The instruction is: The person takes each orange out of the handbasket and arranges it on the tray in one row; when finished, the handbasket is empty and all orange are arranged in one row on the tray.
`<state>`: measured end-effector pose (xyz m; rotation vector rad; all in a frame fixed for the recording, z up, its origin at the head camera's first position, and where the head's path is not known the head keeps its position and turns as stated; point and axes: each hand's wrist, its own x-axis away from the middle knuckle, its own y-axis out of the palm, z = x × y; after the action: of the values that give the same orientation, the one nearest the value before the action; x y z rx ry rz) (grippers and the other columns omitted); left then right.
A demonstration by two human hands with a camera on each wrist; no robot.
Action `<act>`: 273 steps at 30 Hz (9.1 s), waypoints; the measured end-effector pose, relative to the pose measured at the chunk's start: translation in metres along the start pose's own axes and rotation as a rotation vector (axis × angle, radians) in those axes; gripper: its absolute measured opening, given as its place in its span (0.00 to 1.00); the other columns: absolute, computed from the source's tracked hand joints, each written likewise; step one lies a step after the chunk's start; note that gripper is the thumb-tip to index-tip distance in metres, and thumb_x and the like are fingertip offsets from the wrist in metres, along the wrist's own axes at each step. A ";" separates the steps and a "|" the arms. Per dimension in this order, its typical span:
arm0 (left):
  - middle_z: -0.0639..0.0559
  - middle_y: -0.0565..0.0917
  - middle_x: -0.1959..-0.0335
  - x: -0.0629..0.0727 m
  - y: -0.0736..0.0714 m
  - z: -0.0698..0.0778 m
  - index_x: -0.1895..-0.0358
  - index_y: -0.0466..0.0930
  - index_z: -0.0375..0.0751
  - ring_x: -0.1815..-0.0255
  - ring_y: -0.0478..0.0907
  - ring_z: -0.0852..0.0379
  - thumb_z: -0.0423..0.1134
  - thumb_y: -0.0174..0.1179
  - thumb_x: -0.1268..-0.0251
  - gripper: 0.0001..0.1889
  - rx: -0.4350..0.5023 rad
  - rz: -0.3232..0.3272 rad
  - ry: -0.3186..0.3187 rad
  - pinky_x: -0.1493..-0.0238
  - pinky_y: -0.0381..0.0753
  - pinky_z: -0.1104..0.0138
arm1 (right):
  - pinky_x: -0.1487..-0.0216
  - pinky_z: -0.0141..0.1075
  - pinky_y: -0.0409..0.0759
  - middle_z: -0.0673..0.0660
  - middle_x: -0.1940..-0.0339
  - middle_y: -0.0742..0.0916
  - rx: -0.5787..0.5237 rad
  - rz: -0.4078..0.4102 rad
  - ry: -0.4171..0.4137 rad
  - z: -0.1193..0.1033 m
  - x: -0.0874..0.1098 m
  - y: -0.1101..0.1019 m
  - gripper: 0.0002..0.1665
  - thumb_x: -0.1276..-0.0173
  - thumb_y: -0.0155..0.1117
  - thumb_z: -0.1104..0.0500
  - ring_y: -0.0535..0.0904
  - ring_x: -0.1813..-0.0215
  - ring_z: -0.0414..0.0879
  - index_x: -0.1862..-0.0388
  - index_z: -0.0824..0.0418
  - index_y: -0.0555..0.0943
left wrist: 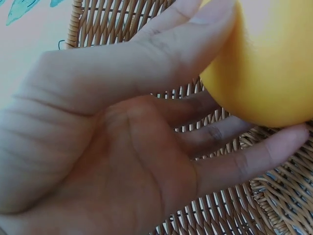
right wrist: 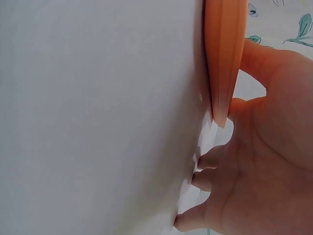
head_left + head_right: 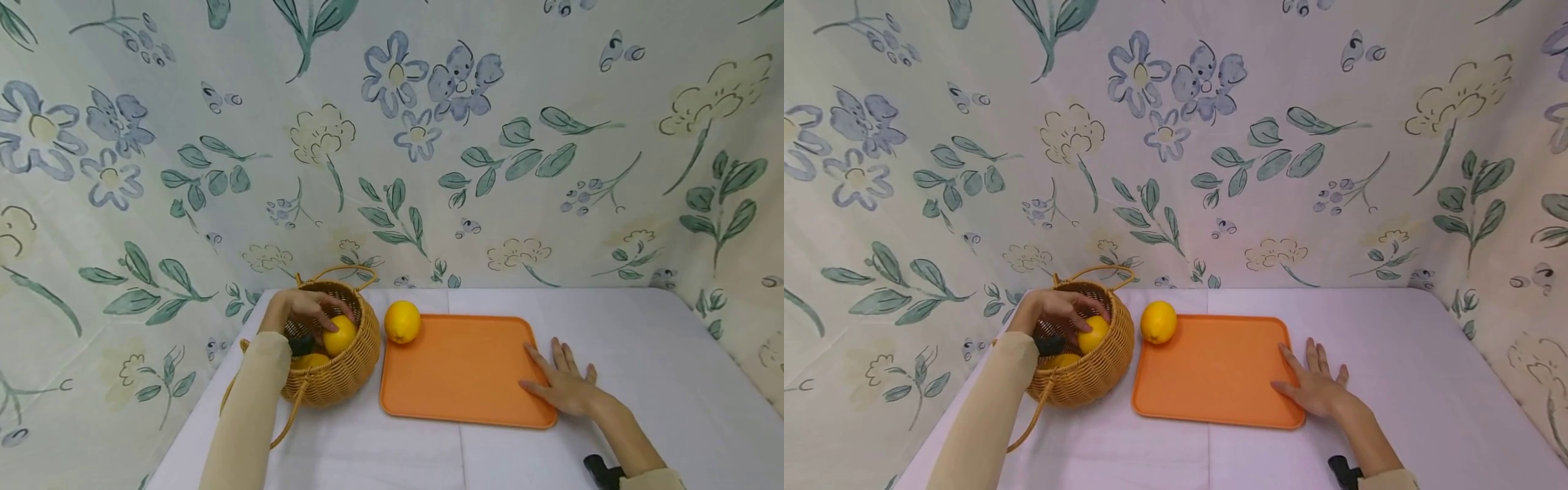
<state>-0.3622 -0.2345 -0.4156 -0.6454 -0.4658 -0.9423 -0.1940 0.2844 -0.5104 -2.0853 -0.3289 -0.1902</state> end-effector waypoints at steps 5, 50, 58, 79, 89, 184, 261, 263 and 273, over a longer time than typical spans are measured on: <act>0.43 0.75 0.35 0.001 -0.002 -0.001 0.34 0.77 0.46 0.47 0.78 0.49 0.33 0.63 0.27 0.20 0.022 -0.004 -0.008 0.48 0.88 0.55 | 0.37 0.83 0.17 0.84 0.21 0.35 -0.006 -0.005 -0.001 -0.002 0.000 -0.001 0.57 0.27 0.59 0.31 0.26 0.21 0.82 0.16 0.64 0.50; 0.45 0.70 0.27 0.005 -0.004 0.001 0.28 0.74 0.46 0.37 0.73 0.52 0.30 0.61 0.27 0.26 0.077 -0.103 -0.042 0.34 0.80 0.59 | 0.38 0.84 0.17 0.85 0.21 0.35 0.005 -0.005 -0.004 0.000 -0.001 0.000 0.57 0.27 0.59 0.31 0.26 0.22 0.83 0.16 0.63 0.50; 0.44 0.70 0.28 0.007 -0.004 0.001 0.28 0.74 0.48 0.42 0.74 0.51 0.36 0.62 0.25 0.25 0.038 -0.036 -0.030 0.40 0.82 0.60 | 0.37 0.84 0.17 0.84 0.21 0.35 0.002 -0.004 -0.004 -0.001 0.000 0.000 0.57 0.27 0.59 0.31 0.26 0.22 0.83 0.16 0.64 0.50; 0.46 0.67 0.25 0.053 -0.008 0.028 0.31 0.76 0.50 0.39 0.73 0.50 0.42 0.68 0.31 0.26 -0.075 0.086 0.148 0.42 0.84 0.59 | 0.37 0.84 0.18 0.84 0.21 0.35 0.006 -0.003 -0.005 -0.002 0.000 0.000 0.57 0.27 0.59 0.32 0.27 0.21 0.83 0.16 0.64 0.51; 0.49 0.77 0.29 0.072 -0.006 0.052 0.31 0.77 0.50 0.38 0.74 0.48 0.42 0.66 0.34 0.27 -0.175 0.230 0.342 0.41 0.79 0.58 | 0.36 0.84 0.19 0.85 0.21 0.36 0.013 -0.006 0.001 -0.003 0.002 -0.001 0.57 0.27 0.58 0.31 0.27 0.22 0.84 0.16 0.64 0.51; 0.42 0.79 0.36 -0.149 0.248 0.104 0.33 0.78 0.37 0.38 0.78 0.43 0.39 0.77 0.42 0.32 -0.833 1.459 0.190 0.65 0.90 0.63 | 0.36 0.83 0.18 0.84 0.20 0.37 0.001 0.022 -0.009 -0.002 0.002 0.000 0.56 0.28 0.61 0.32 0.28 0.21 0.83 0.17 0.64 0.52; 0.36 0.64 0.20 -0.093 0.234 0.129 0.22 0.66 0.40 0.24 0.69 0.39 0.37 0.68 0.31 0.35 -0.735 1.173 0.209 0.41 0.86 0.53 | 0.37 0.83 0.17 0.82 0.19 0.36 -0.037 0.059 -0.057 0.014 -0.002 0.006 0.57 0.30 0.58 0.27 0.26 0.20 0.81 0.15 0.57 0.53; 0.35 0.64 0.20 -0.076 0.224 0.133 0.22 0.66 0.39 0.24 0.69 0.38 0.40 0.66 0.28 0.33 -0.638 1.135 0.274 0.40 0.85 0.50 | 0.37 0.83 0.16 0.81 0.19 0.35 -0.032 0.062 -0.064 0.019 -0.004 0.009 0.58 0.30 0.56 0.25 0.25 0.20 0.80 0.14 0.53 0.51; 0.41 0.76 0.27 0.021 0.165 0.137 0.26 0.73 0.42 0.32 0.78 0.40 0.43 0.60 0.22 0.25 -0.276 1.038 0.406 0.33 0.80 0.47 | 0.37 0.83 0.18 0.84 0.21 0.37 -0.036 0.030 -0.039 0.004 0.003 0.001 0.56 0.28 0.61 0.32 0.27 0.21 0.83 0.17 0.64 0.53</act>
<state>-0.2227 -0.0825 -0.3534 -0.7909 0.3710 -0.1177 -0.1909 0.2882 -0.5128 -2.1301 -0.3197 -0.1389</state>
